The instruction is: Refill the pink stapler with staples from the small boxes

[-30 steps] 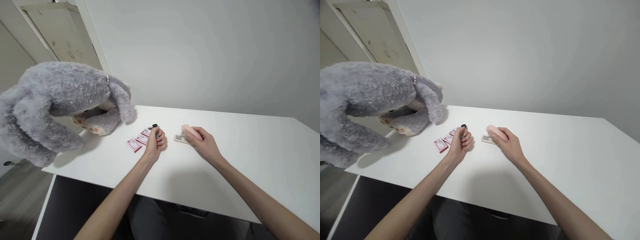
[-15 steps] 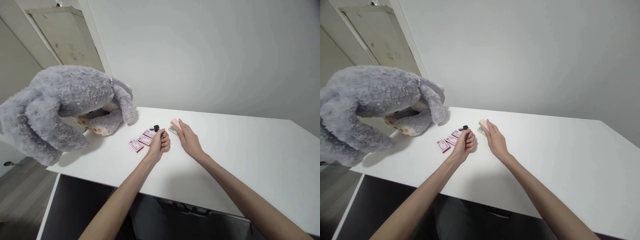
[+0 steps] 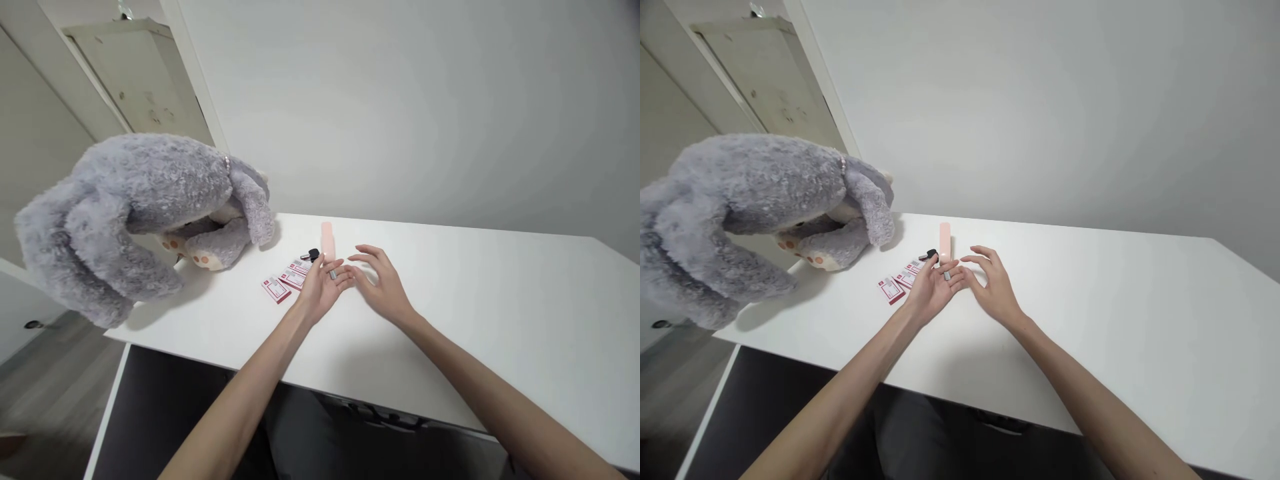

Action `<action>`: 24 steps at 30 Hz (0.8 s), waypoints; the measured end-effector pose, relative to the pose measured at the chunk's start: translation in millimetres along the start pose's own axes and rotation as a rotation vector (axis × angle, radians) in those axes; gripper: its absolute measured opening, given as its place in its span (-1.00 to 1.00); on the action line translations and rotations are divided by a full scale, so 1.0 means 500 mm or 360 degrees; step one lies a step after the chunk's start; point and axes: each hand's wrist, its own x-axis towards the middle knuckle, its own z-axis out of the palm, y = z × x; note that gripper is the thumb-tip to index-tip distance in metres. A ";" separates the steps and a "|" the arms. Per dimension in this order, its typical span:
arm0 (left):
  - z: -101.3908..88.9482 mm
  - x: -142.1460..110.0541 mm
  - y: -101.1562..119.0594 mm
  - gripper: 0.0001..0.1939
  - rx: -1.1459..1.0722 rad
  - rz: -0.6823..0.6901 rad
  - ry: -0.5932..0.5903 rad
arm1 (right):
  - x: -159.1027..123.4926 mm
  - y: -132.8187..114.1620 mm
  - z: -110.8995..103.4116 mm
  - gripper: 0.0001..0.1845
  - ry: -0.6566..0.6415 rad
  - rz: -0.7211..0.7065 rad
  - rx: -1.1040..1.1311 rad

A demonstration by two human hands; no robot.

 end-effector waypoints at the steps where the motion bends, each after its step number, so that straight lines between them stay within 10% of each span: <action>1: 0.000 -0.001 0.001 -0.58 -0.0011 -0.0009 0.0005 | 0.001 -0.001 0.001 -0.76 -0.0016 0.0003 0.0005; 15: 0.000 -0.007 -0.013 -0.49 0.0319 -0.0020 -0.0305 | 0.006 0.009 0.015 -0.79 -0.0115 -0.0112 0.0012; 24: -0.044 -0.117 0.005 -0.61 0.2443 0.1626 0.0351 | 0.022 0.027 -0.001 -0.64 0.0247 0.0306 0.0189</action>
